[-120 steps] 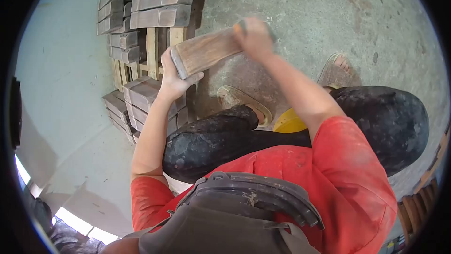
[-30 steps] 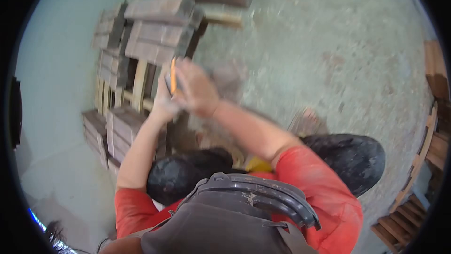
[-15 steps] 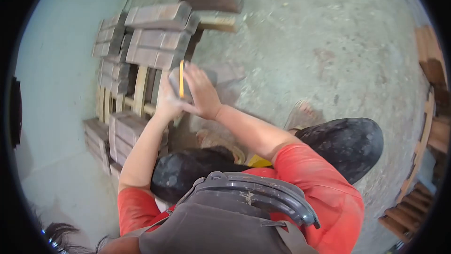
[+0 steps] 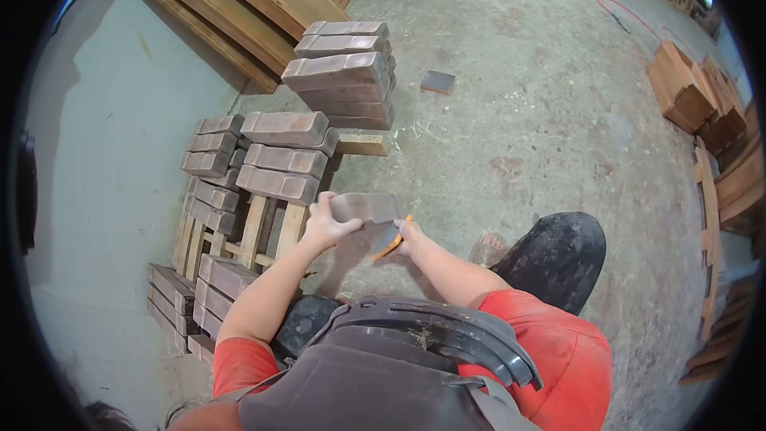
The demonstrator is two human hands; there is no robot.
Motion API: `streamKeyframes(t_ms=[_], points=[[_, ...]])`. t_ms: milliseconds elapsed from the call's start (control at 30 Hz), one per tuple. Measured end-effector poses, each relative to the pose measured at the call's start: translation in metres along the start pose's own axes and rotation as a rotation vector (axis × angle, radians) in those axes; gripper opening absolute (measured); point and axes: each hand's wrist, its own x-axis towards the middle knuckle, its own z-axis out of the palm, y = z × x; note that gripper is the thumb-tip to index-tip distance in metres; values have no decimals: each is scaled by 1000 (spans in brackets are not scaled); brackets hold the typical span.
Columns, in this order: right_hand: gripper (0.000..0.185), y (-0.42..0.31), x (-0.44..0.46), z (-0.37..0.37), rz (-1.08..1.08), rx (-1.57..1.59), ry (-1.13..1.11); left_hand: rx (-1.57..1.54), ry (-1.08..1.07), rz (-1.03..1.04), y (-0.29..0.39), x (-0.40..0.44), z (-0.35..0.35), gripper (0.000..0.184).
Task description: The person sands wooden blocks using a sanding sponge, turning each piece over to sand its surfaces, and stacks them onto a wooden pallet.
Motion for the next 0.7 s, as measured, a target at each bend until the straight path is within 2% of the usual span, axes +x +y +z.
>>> streamKeyframes(t_ms=[67, 100, 167, 200, 233, 300, 333, 400, 433, 467, 500, 533, 633, 667, 700], points=[[58, -21, -42, 13, 329, 336, -223, 228, -17, 223, 15, -10, 14, 84], [58, -26, -59, 13, 331, 336, -216, 223, -22, 221, 27, -19, 19, 84], [63, -35, -90, 9, 300, 373, -336, 474, -161, 463, 50, -39, 25, 75], [59, -41, -117, 12, 273, 265, -262, 576, -206, 566, 57, -47, 28, 78], [59, -36, -109, 2, 271, 256, -256, 566, -201, 566, 55, -50, 30, 78], [58, -26, -97, -16, 240, 351, -364, 588, -255, 703, 49, -53, 34, 75], [58, -27, -98, -19, 245, 348, -356, 580, -258, 699, 46, -53, 32, 75], [56, -36, -100, -17, 103, 298, -277, 445, -308, 725, 38, -47, 23, 76], [55, -41, -91, -20, 25, 248, -314, 441, -310, 711, 32, -42, 21, 76], [53, -47, -80, -24, -39, 190, -356, 260, -305, 724, 22, -35, 19, 78], [52, -54, -76, -20, -107, 114, -286, 72, -289, 717, 8, -29, 15, 80], [51, -63, -78, -13, -157, 27, -215, 36, -342, 610, 12, -35, -4, 79], [50, -91, -89, 12, -415, -361, -171, 130, -255, 624, -45, -4, -5, 75], [52, -101, -100, 31, -517, -449, -172, 191, -301, 568, -54, 3, -12, 73], [52, -108, -99, 45, -487, -479, -186, 251, -350, 524, -58, 7, -20, 72]])
